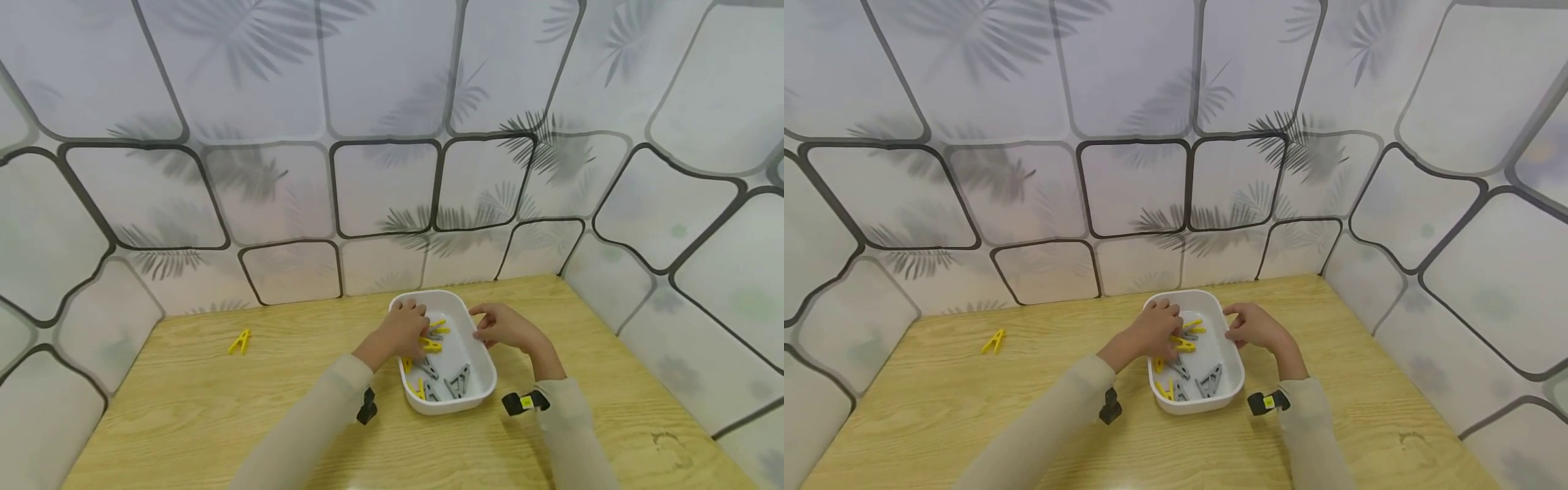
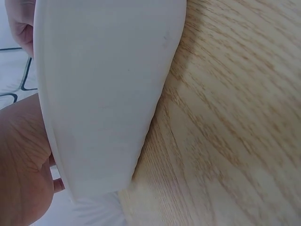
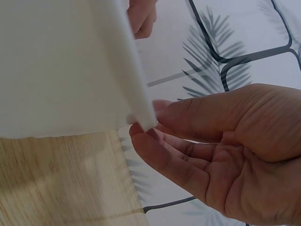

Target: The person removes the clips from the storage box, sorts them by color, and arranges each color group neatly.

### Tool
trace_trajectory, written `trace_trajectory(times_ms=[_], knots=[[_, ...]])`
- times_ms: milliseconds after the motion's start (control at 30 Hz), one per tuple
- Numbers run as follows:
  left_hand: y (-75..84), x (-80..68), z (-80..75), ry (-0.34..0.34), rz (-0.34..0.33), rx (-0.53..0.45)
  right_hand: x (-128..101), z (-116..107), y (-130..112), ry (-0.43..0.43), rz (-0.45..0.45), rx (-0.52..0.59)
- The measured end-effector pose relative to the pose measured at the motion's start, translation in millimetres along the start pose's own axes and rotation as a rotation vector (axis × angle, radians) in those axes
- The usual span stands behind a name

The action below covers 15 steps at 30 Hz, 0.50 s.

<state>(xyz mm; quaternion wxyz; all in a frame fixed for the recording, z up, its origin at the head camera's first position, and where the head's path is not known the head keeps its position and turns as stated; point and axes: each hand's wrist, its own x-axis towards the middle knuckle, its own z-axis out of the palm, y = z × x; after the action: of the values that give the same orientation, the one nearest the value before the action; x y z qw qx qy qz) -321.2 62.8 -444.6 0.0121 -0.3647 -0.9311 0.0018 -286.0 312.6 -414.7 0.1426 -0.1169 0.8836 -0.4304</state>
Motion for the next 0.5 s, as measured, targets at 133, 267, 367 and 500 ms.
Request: trace_trajectory(times_ms=[133, 267, 367, 500], knots=[[-2.2, -1.4, -3.0, 0.029, 0.026, -0.031, 2, -1, 1, 0.008, 0.008, -0.002], [-5.1, -3.8, -6.0, 0.042, 0.032, -0.08, 2, -2, 1, 0.004, 0.002, -0.001], [-7.3, -6.7, -8.1, 0.058, 0.025, -0.138, 2, -1, 0, 0.001, -0.004, 0.002], [-7.4, -13.0, -11.6, 0.108, 0.017, -0.216, -1, 1, 1, -0.003, 0.008, 0.015]])
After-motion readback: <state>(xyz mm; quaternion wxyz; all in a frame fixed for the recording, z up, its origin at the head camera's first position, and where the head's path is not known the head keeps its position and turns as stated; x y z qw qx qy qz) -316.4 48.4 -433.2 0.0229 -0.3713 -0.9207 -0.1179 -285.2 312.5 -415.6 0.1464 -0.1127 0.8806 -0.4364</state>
